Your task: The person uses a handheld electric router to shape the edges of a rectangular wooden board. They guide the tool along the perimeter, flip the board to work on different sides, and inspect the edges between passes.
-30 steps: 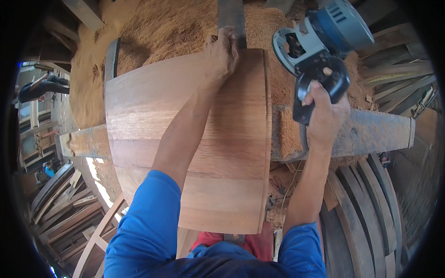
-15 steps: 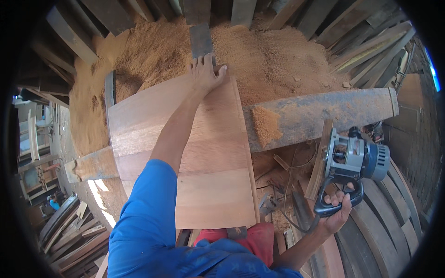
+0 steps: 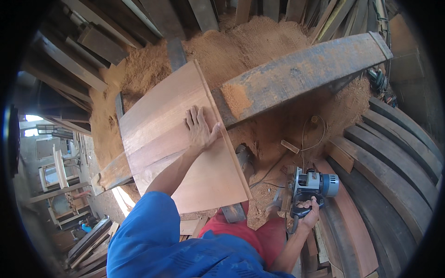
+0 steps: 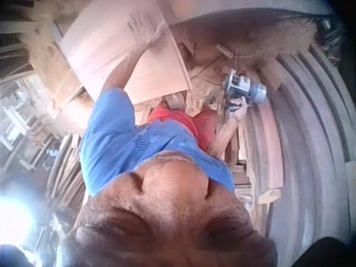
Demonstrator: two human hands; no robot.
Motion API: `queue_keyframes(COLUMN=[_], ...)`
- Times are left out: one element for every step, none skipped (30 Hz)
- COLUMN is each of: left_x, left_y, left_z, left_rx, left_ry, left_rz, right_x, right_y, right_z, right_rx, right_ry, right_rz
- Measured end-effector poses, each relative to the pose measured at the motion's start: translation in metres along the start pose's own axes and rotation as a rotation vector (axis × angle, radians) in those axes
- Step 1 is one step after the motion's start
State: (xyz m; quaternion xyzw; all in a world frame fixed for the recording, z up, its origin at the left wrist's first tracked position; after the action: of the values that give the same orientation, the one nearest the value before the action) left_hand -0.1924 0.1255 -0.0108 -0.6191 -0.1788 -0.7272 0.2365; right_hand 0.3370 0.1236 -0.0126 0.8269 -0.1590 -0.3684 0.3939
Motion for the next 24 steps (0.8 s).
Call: queue_keyframes(left_x=[0.0,0.006,0.014,0.018,0.017,0.015,0.013,0.013,0.013,0.013,0.012,0.011,0.011,0.01,0.009,0.009,0.01,0.011,0.004,0.0,-0.003,0.0,0.001,-0.001], left_y=[0.005,0.004,0.004,0.005,0.004,0.004,0.004,0.005,0.005,0.004,0.006,0.006,0.008,0.008,0.007,0.005,0.001,-0.003,-0.002,-0.003,0.003,0.003,0.001,0.003], left_z=[0.007,0.021,0.029,0.027,0.026,0.024,0.022,0.022,0.022,0.022,0.021,0.019,0.017,0.018,0.018,0.018,0.018,0.018,0.021,0.016,0.01,0.011,0.014,0.009], left_rx=[0.018,0.032,0.058,0.057,0.052,0.047,0.04,0.046,0.05,0.052,0.054,0.054,0.053,0.056,0.057,0.055,0.045,0.029,0.013,-0.01,-0.033,-0.028,-0.03,-0.055], left_ry=[-0.009,-0.009,-0.015,0.008,0.007,0.005,0.004,-0.01,-0.024,-0.04,-0.033,-0.028,-0.024,-0.039,-0.055,-0.073,-0.089,-0.09,-0.074,-0.08,-0.082,-0.058,-0.04,-0.056], left_rz=[-0.012,-0.031,-0.043,-0.064,-0.062,-0.06,-0.058,-0.056,-0.054,-0.051,-0.05,-0.048,-0.045,-0.047,-0.049,-0.051,-0.045,-0.051,-0.072,-0.039,-0.018,-0.052,-0.077,-0.04], right_x=[0.015,0.034,0.043,0.05,0.058,0.066,0.072,0.073,0.079,0.088,0.093,0.098,0.101,0.096,0.094,0.091,0.091,0.103,0.115,0.115,0.123,0.123,0.144,0.14], right_y=[-0.007,-0.013,-0.018,-0.024,-0.028,-0.033,-0.037,-0.04,-0.044,-0.051,-0.049,-0.05,-0.054,-0.06,-0.062,-0.063,-0.065,-0.075,-0.084,-0.087,-0.092,-0.097,-0.109,-0.113], right_z=[0.005,0.009,0.011,0.013,0.016,0.02,0.024,0.027,0.032,0.038,0.042,0.046,0.05,0.054,0.058,0.063,0.066,0.069,0.073,0.073,0.072,0.072,0.075,0.079], right_rx=[-0.015,-0.021,-0.038,-0.103,-0.111,-0.119,-0.126,-0.139,-0.138,-0.137,-0.138,-0.162,-0.186,-0.203,-0.194,-0.184,-0.168,-0.16,-0.152,-0.168,-0.154,-0.169,-0.156,-0.156], right_ry=[0.004,0.011,0.024,-0.008,-0.014,-0.021,-0.029,-0.038,-0.044,-0.053,-0.057,-0.11,-0.166,-0.228,-0.247,-0.267,-0.288,-0.236,-0.258,-0.205,-0.217,-0.308,-0.326,-0.33], right_rz=[0.009,0.026,0.032,0.054,0.101,0.148,0.195,0.242,0.243,0.245,0.257,0.304,0.352,0.393,0.394,0.396,0.404,0.352,0.337,0.333,0.373,0.475,0.447,0.503])
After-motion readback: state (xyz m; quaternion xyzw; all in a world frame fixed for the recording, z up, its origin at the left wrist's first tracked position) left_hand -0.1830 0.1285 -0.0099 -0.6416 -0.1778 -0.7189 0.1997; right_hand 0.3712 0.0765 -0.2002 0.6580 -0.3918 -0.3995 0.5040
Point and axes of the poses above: each hand's wrist, its own y-axis away from the middle knuckle, its own x-axis out of the back of the hand, z = x × y, the point moved 1 cm from there along -y, towards the middle knuckle
